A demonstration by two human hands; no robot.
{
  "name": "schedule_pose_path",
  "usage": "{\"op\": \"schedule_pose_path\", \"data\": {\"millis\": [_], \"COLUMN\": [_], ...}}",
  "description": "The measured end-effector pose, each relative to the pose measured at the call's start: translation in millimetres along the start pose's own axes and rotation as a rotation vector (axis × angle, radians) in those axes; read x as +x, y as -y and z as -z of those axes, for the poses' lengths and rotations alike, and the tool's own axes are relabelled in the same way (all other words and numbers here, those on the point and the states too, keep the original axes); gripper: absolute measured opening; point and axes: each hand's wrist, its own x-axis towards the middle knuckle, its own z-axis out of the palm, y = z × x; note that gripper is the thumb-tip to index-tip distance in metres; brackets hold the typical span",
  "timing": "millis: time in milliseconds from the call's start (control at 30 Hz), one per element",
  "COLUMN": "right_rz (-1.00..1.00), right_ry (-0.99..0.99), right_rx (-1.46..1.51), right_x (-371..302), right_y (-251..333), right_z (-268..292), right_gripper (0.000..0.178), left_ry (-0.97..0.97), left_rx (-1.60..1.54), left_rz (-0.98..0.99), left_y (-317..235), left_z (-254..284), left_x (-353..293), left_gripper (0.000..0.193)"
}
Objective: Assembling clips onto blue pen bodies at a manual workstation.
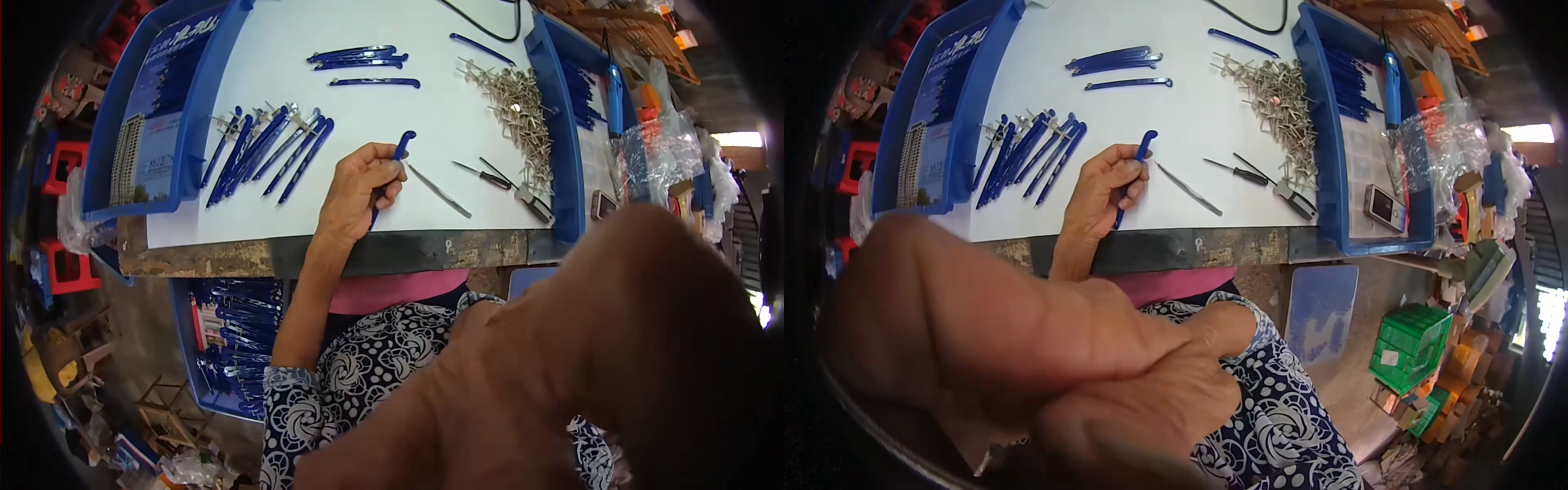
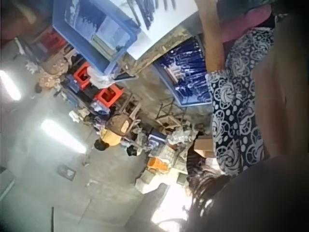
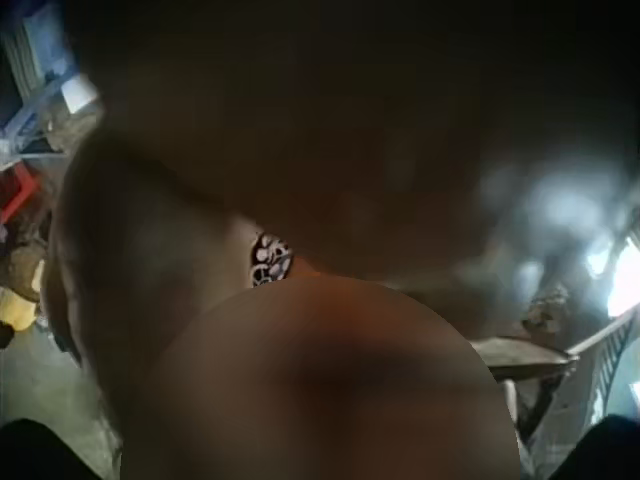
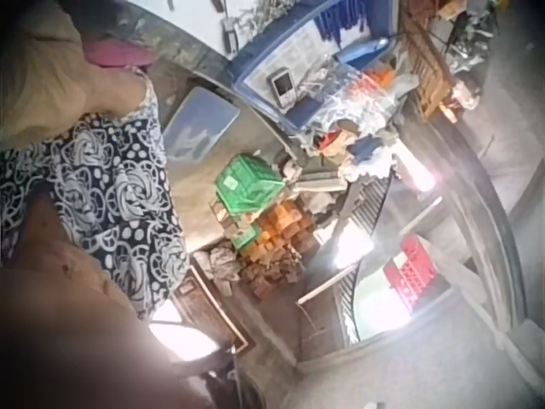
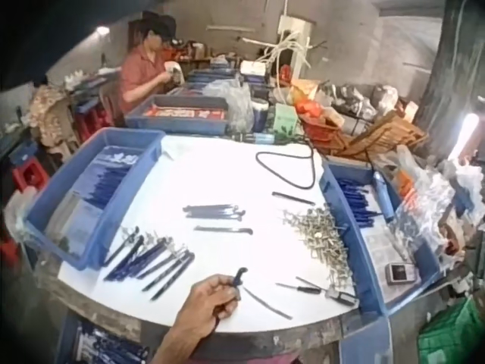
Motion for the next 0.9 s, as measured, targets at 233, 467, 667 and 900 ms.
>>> {"op": "schedule_pose_path", "data": {"millis": [233, 467, 667, 900], "right_rz": [-0.019, -0.047, -0.054, -0.029], "right_ry": [-0.105, -0.155, -0.209, -0.264], "right_rx": [0.038, 0.055, 0.087, 0.115], "right_x": [-8.4, -10.5, -16.3, -15.4], "right_y": [-0.5, 1.7, 0.5, -4.9], "right_z": [-5.8, -7.1, -9.9, -11.6], "right_gripper": [0.024, 0.024, 0.024, 0.024], "left_ry": [0.046, 0.022, 0.027, 0.026], "left_rx": [-0.018, -0.014, -0.012, -0.011], "left_rz": [-0.019, -0.017, -0.009, -0.011], "left_y": [-3.7, -3.3, -3.1, -1.7], "left_z": [1.7, 5.6, 4.0, 3.7], "left_x": [7.3, 1.6, 2.3, 5.1], "left_gripper": [0.015, 0.015, 0.015, 0.016]}}
